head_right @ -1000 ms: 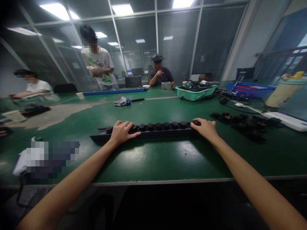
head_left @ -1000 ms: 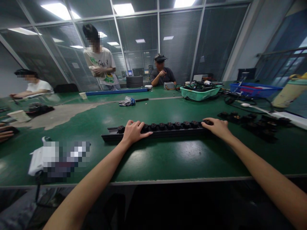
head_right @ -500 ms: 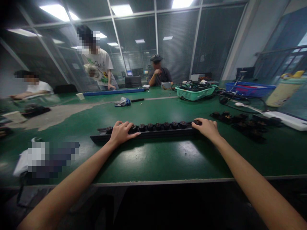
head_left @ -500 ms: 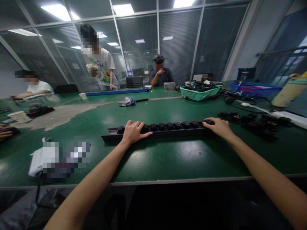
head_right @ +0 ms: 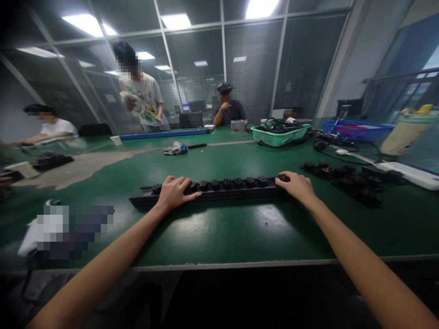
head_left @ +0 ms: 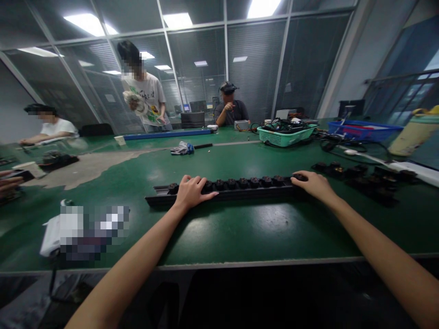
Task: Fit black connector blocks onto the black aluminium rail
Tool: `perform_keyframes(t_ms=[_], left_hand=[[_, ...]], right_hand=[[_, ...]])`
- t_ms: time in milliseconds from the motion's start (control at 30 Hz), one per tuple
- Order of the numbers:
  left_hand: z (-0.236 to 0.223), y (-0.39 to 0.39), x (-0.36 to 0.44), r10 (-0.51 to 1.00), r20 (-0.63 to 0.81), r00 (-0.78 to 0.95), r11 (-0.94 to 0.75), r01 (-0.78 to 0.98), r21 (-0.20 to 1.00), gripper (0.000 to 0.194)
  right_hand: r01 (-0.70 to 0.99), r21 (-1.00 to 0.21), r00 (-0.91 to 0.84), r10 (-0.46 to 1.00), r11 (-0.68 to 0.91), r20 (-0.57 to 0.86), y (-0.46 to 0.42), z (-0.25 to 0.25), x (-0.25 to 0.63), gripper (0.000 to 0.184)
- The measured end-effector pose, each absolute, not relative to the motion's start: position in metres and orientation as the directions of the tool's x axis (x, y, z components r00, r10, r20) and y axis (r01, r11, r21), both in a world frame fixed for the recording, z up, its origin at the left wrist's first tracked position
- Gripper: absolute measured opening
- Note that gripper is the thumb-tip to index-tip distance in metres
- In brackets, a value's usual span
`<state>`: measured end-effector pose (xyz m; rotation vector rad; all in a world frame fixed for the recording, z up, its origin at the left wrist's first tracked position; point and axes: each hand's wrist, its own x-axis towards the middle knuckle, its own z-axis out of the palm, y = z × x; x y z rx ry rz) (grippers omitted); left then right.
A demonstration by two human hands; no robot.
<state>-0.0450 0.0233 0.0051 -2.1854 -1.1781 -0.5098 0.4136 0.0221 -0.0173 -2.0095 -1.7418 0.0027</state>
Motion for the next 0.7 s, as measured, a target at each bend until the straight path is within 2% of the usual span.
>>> perform_keyframes(t_ms=[700], left_hand=[[0.005, 0.022, -0.043, 0.621, 0.577, 0.531, -0.419, 0.847, -0.329, 0.065]], right_hand=[[0.921, -0.354, 0.251, 0.942, -0.163, 0.222, 0.024, -0.016, 0.43, 0.055]])
